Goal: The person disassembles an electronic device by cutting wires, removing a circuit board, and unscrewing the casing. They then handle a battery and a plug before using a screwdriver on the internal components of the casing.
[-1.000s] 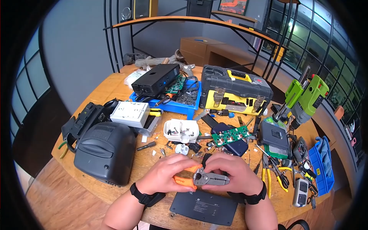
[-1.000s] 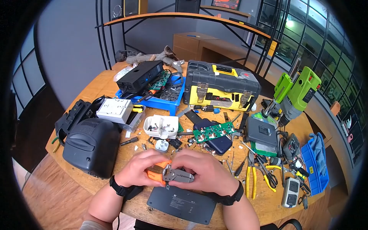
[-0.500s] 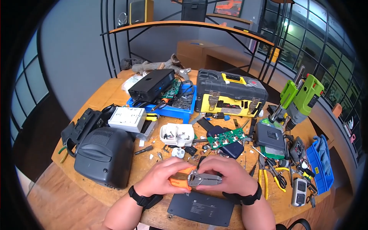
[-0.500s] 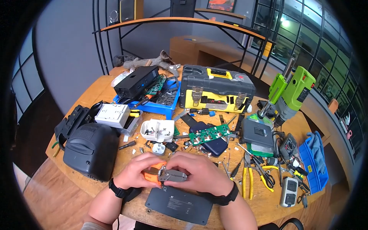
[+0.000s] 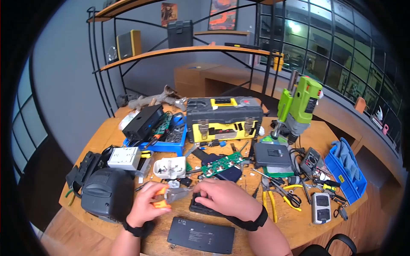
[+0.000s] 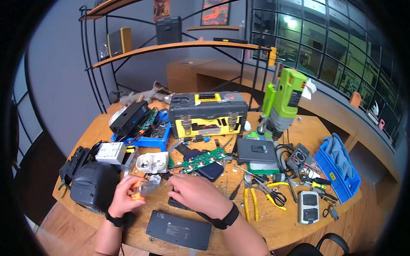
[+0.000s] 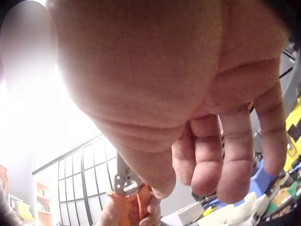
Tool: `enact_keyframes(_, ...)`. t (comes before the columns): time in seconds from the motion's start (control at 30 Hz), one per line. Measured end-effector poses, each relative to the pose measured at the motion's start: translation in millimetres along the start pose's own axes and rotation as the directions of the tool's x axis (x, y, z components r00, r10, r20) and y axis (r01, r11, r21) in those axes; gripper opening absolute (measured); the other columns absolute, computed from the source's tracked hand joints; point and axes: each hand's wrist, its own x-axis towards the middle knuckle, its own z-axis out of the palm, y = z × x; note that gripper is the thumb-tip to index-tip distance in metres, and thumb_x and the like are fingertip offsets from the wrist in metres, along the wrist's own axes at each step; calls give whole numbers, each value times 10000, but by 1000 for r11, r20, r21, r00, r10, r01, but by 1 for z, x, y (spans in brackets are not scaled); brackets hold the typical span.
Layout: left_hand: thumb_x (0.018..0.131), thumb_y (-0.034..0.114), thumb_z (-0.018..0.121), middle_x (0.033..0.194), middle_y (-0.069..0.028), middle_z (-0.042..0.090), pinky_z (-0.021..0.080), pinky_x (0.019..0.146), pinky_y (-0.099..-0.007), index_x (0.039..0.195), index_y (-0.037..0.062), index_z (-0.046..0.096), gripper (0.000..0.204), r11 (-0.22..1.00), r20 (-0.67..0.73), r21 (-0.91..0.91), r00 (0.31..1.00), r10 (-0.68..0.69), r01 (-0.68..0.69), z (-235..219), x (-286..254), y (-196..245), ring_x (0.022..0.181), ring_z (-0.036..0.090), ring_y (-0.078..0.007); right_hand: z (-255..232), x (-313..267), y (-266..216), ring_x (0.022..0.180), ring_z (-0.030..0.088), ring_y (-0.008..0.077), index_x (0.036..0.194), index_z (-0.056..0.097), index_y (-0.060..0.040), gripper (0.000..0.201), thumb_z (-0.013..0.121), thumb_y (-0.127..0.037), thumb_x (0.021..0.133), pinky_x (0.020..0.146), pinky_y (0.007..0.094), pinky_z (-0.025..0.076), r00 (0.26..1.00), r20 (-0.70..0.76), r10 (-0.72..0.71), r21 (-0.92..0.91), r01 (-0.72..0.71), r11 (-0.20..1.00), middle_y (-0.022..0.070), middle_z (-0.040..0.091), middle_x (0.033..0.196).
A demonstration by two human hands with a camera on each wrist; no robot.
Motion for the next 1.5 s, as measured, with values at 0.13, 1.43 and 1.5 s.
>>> enact_keyframes(0.13, 703, 311, 941, 1014, -63, 590, 465, 705, -290, 1243, 5, 657, 682, 998, -56, 25, 996, -63, 64, -12, 3, 12, 794, 530, -162, -24, -12, -17, 649, 639, 324, 817, 622, -51, 289, 740, -280, 948, 592, 406, 496, 992, -110, -56, -55, 50, 997, 108, 627, 686)
enact_keyframes(1.43, 925, 494, 730, 1216, -172, 628, 478, 1023, -476, 1304, 49, 643, 591, 898, 448, 330, 886, 120, -289, 271, 255, 63, 1225, 583, -367, -53, -48, -72, 472, 592, 272, 562, 535, -120, 448, 820, -328, 837, 445, 381, 421, 652, -597, -468, 233, 699, 676, 56, 539, 519)
enact_keyframes(1.5, 924, 496, 732, 1231, -165, 625, 470, 1037, -474, 1324, 55, 640, 602, 901, 464, 332, 880, 103, -280, 275, 258, 58, 1237, 575, -363, -53, -47, -72, 461, 586, 265, 558, 533, -119, 440, 815, -308, 838, 442, 376, 418, 644, -605, -468, 216, 699, 682, 56, 539, 517)
